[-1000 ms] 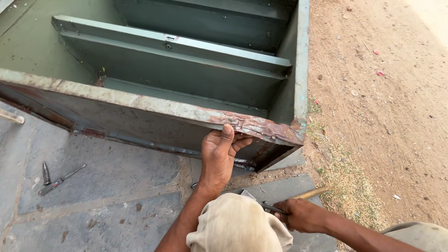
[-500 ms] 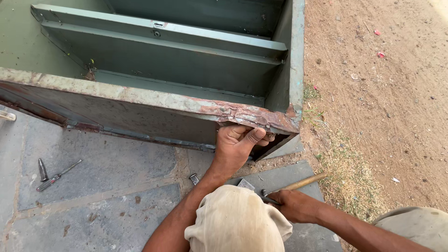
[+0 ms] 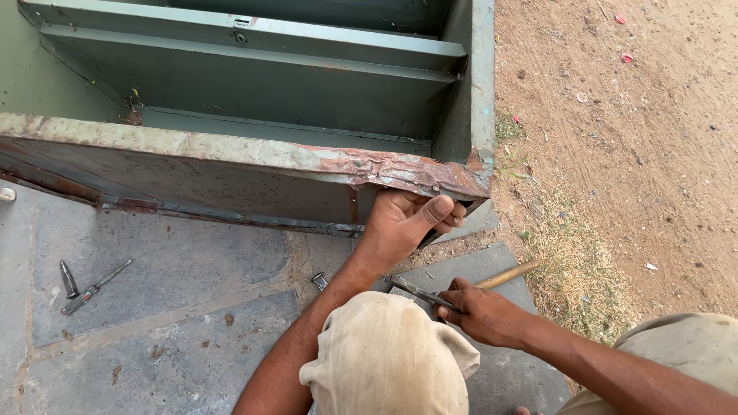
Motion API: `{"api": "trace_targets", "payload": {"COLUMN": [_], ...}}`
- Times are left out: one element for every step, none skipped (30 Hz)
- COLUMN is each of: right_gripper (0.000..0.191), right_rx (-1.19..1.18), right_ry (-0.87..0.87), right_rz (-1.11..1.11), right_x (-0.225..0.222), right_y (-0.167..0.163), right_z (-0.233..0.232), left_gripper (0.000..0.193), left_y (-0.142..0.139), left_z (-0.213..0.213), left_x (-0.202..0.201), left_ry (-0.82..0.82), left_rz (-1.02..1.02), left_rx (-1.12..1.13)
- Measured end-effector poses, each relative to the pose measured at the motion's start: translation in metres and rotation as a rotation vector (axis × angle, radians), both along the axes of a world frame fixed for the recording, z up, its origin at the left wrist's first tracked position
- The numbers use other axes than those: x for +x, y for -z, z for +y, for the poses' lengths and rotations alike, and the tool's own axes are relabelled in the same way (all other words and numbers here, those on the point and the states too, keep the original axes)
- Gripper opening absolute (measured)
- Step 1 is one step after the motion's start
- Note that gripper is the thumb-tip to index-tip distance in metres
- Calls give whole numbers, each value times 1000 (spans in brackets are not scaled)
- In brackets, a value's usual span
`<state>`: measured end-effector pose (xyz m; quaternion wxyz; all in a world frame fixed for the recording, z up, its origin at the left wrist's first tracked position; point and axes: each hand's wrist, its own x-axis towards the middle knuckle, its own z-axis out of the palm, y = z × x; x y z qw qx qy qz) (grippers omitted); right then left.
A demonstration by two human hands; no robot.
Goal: The person uses a hammer and a metal block to flatten and shape the bottom edge of a metal cabinet. They also use pliers to remove small metal fragments from the edge.
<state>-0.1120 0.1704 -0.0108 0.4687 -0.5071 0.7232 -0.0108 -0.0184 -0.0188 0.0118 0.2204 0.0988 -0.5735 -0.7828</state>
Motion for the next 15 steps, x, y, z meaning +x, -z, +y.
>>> {"api": "trace_targets", "payload": {"right_gripper": [44, 44, 44, 44, 45, 45, 45, 45, 45, 45, 44, 46, 47, 48, 49], "right_rx": [-12, -25, -27, -30, -33, -21, -10, 2, -16, -33, -48, -45, -41, -37, -29], "right_ry": [14, 26, 29, 33, 36, 28, 22, 18, 18, 17, 18, 14, 11, 6, 17], "right_rz": [-17, -34, -38, -45, -52, -46, -40, -34, -42, -50, -59, -75, -90, -104, -143], "right_x": [0, 0, 0, 0, 0, -1, -1, -2, -2, -2, -1, -1, 0, 1, 2], "right_y": [2, 4, 6, 7, 8, 8, 8, 8, 8, 8, 8, 9, 9, 9, 9], "right_z": [0, 0, -1, -1, -1, -1, 0, 0, 1, 2, 3, 4, 4, 4, 4], "left_gripper": [28, 28, 27, 26, 26, 25, 25, 23, 22, 22, 23, 24, 25, 25, 26], "left_y": [3, 6, 8, 10, 12, 12, 11, 10, 7, 3, -1, -5, -9, -13, -15], "left_z": [2, 6, 8, 11, 13, 14, 15, 14, 12, 11, 8, 5, 4, 4, 4], "left_x": [-2, -6, -9, -11, -12, -11, -11, -10, -7, -5, -2, 1, 2, 0, -1], "left_ry": [7, 23, 39, 54, 70, 86, 105, 60, 14, -31, -52, -73, -94, -56, -20], "left_rz": [-13, -20, -28, -37, -71, -104, -137, -131, -123, -115, -55, 3, 62, 50, 40], "left_rx": [-3, -18, -35, -53, -90, -128, -167, -101, -36, 29, 33, 38, 45, 40, 36]}}
